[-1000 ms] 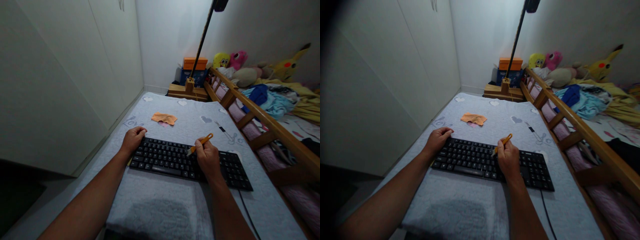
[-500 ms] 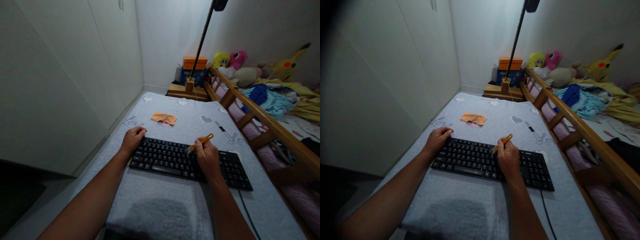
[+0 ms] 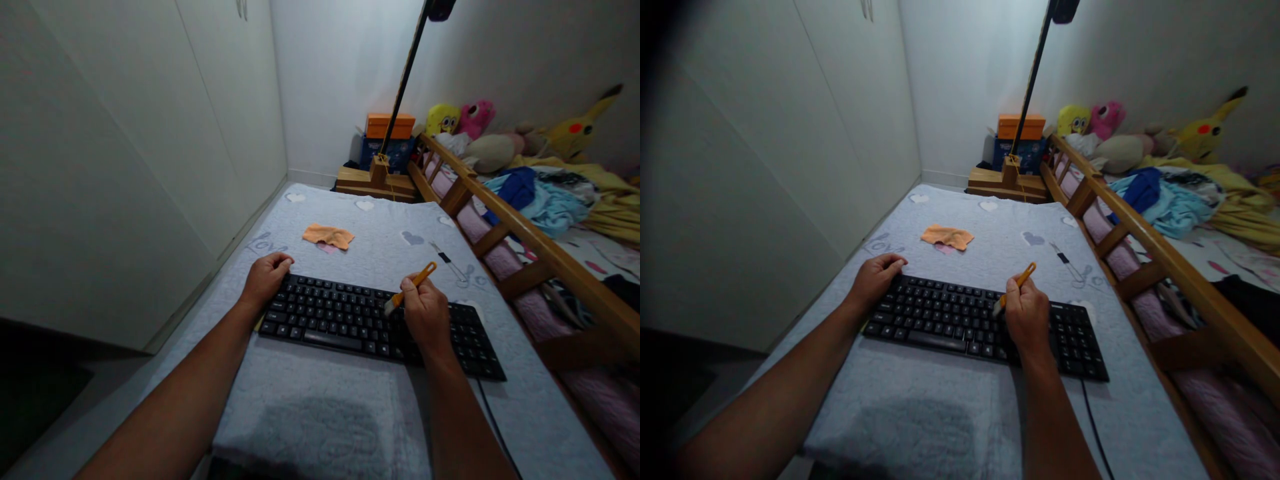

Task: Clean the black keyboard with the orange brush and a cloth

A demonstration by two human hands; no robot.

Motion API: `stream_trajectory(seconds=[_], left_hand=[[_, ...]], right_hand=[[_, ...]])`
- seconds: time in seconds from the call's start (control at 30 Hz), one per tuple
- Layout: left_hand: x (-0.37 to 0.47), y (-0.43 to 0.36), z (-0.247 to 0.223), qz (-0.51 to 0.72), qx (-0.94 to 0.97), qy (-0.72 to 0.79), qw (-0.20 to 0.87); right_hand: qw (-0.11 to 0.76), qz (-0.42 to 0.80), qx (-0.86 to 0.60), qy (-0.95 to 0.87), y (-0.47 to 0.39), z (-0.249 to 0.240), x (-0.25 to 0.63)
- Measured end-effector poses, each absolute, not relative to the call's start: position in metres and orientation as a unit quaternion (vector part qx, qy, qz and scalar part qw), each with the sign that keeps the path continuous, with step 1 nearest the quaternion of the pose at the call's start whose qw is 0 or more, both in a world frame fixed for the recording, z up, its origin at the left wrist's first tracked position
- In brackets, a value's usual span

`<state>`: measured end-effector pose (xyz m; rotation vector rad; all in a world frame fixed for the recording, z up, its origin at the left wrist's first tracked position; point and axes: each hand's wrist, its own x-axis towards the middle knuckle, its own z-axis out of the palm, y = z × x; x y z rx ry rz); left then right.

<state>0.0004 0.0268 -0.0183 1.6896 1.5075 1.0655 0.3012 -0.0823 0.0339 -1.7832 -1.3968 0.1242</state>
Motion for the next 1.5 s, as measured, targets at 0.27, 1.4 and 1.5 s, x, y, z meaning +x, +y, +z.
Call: stream_trajectory(seconds=[0.27, 1.4, 1.5], left_hand=[[0.001, 0.027, -0.018, 0.407, 0.639, 0.57, 0.318], [0.0, 0.028, -0.017, 0.398, 0.646, 0.575, 0.306], [0.0, 0.028, -0.018, 0.398, 0.645, 0.575, 0.309]], right_hand=[[0.438, 0.057, -0.714, -0.542, -0.081, 0.031, 0.3], [0.46, 0.067, -0.7, -0.542, -0.084, 0.035, 0.306], [0.437, 0.086, -0.699, -0.559, -0.086, 0.042, 0.313]])
